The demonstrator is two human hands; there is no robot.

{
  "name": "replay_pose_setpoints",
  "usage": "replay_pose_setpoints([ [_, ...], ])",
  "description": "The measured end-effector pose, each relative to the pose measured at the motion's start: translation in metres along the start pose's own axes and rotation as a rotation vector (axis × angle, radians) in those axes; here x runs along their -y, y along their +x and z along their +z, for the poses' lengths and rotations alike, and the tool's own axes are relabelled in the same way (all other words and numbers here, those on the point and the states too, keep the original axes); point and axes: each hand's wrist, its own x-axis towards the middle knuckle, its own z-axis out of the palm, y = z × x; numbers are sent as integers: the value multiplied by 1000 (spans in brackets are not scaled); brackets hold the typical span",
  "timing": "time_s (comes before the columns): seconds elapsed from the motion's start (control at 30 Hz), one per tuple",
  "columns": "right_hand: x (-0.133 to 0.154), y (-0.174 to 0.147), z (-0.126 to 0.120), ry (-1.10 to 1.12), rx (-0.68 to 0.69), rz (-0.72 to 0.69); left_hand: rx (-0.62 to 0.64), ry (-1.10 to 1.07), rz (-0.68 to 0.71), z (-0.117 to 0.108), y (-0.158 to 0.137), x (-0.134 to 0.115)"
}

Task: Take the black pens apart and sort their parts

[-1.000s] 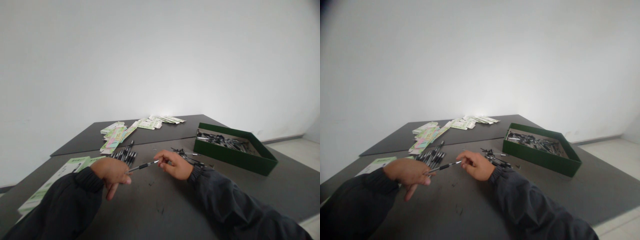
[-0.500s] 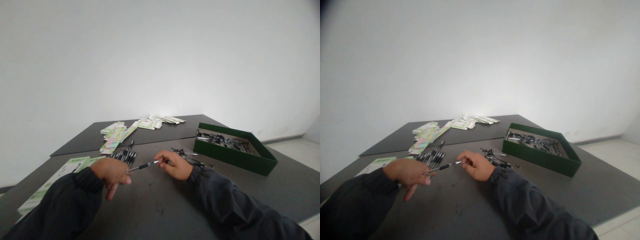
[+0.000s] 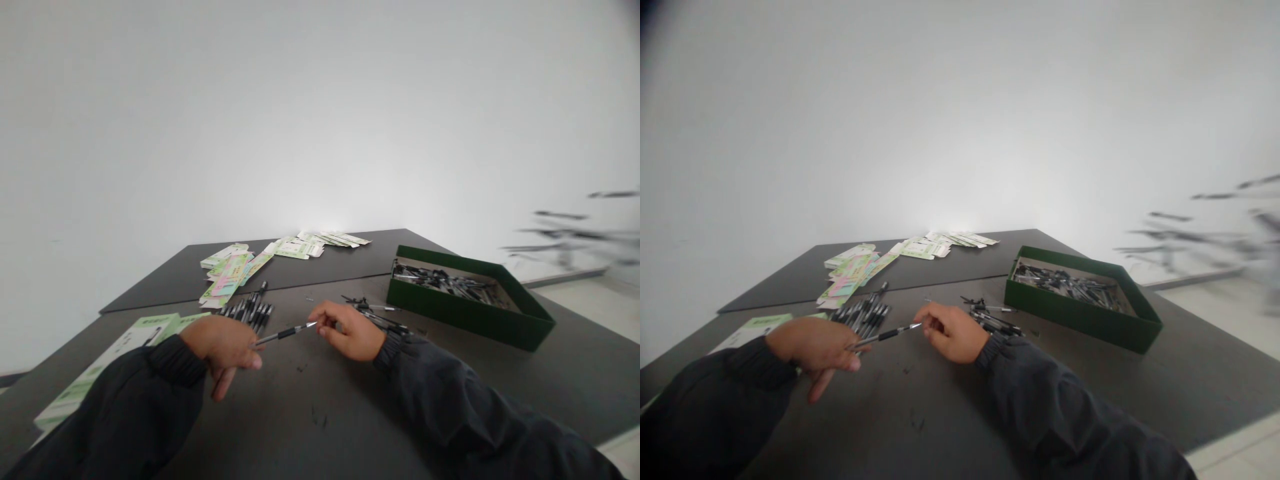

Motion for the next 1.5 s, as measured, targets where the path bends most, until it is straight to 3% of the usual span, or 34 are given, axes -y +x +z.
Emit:
replay_pose_setpoints([
  [0.33, 2, 0, -1, -10, 20, 0, 51, -9, 24, -1, 1, 2],
  [1.13, 5, 0, 0, -54, 61, -8, 32, -83, 14, 2, 6, 8],
  [1.5, 6, 0, 0, -12, 10, -18, 41, -36, 24, -1, 2, 1],
])
